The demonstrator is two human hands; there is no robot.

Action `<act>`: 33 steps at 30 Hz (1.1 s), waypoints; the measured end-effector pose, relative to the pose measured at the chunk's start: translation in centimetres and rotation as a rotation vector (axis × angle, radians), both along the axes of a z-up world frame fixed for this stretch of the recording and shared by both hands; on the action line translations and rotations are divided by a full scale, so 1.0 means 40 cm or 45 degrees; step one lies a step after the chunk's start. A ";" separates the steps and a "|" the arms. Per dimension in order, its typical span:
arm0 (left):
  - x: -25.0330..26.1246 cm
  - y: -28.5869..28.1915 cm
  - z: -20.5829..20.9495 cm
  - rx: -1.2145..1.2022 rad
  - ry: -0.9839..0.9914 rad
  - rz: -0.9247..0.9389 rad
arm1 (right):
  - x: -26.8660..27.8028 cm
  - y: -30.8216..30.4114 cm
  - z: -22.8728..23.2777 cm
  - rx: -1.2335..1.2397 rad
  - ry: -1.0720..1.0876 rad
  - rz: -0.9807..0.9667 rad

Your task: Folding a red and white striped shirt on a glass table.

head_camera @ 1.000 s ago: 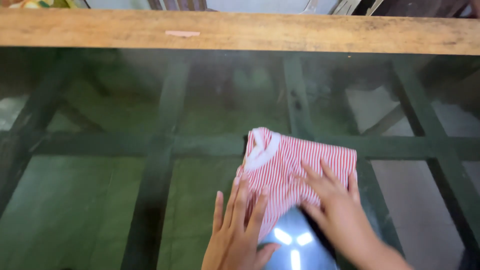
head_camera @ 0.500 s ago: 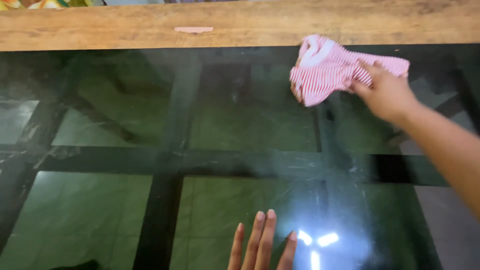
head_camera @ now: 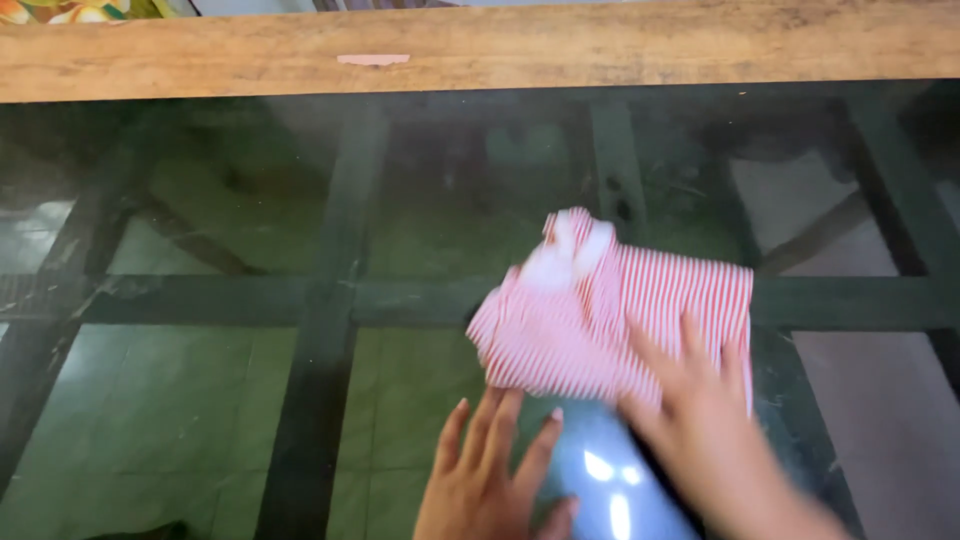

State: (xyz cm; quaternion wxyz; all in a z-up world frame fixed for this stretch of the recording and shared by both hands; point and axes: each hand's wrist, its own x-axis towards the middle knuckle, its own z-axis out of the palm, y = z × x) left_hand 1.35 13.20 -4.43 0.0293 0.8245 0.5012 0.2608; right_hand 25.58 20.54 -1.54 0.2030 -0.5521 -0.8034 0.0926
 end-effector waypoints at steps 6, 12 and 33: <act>-0.001 0.057 0.071 -0.141 0.038 0.028 | 0.007 -0.088 -0.010 0.003 0.012 -0.014; 0.007 0.058 0.084 -0.080 -0.005 0.063 | 0.089 0.284 -0.018 0.275 -0.135 0.042; 0.011 0.041 0.166 0.054 -0.051 0.098 | -0.010 0.157 0.007 0.155 -0.063 0.109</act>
